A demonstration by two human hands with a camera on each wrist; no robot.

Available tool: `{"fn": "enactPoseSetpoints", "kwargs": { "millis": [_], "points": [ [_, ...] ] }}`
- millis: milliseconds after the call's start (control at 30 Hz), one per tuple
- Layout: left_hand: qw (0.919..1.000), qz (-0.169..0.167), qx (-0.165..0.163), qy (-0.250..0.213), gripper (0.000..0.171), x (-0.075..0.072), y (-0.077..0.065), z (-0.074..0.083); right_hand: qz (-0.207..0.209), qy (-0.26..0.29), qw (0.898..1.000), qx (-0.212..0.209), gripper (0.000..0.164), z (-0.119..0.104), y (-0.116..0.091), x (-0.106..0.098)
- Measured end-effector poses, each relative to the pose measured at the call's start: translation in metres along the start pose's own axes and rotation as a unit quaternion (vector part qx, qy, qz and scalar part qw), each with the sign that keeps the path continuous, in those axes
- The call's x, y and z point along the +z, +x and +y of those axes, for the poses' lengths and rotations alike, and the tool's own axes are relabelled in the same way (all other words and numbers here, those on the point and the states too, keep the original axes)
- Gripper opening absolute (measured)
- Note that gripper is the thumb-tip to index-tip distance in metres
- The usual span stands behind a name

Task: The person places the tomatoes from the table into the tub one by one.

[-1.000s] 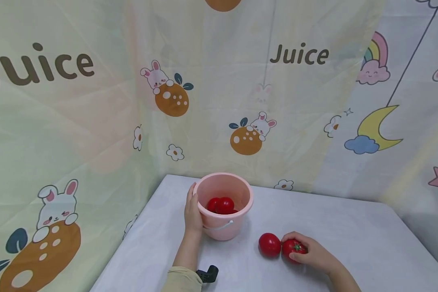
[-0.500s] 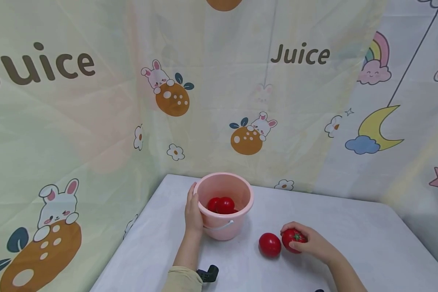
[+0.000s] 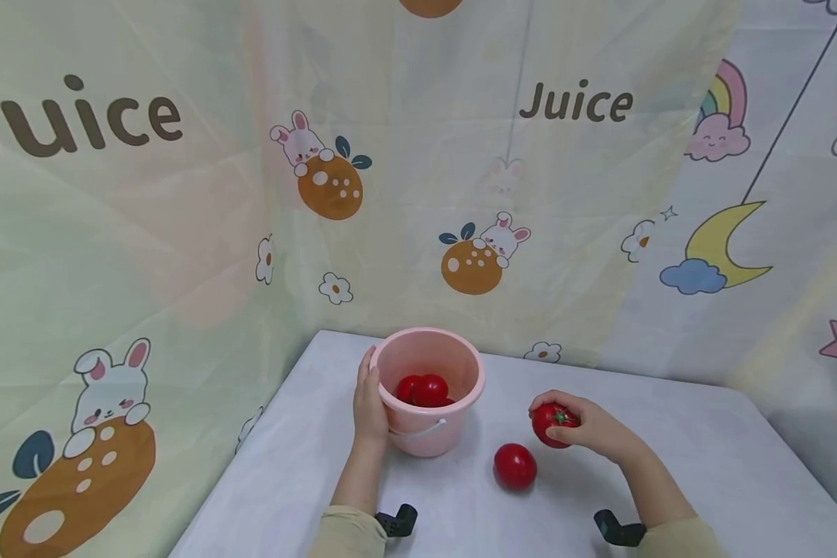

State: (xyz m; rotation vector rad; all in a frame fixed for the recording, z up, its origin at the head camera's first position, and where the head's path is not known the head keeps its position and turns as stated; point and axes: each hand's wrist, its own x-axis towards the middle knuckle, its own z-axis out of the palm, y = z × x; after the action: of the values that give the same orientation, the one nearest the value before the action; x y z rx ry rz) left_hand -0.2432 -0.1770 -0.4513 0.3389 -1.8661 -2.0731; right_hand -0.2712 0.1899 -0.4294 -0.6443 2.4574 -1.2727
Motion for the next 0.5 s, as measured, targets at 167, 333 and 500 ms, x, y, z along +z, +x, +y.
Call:
{"fn": "enactPoseSetpoints", "kwargs": {
  "millis": [167,333,500],
  "points": [
    [1.0,0.003,0.001,0.003,0.045,0.0,0.0,-0.001,-0.005,0.002,1.0,-0.017,0.057,-0.014,0.009,-0.008],
    [1.0,0.003,0.008,0.004,0.046,0.001,0.0,-0.001,-0.008,-0.001,1.0,-0.022,0.059,-0.023,0.015,-0.013],
    [1.0,0.004,0.007,0.005,0.047,0.001,0.0,-0.001,-0.003,-0.014,1.0,-0.017,0.058,-0.029,0.019,-0.018]
  ]
}}
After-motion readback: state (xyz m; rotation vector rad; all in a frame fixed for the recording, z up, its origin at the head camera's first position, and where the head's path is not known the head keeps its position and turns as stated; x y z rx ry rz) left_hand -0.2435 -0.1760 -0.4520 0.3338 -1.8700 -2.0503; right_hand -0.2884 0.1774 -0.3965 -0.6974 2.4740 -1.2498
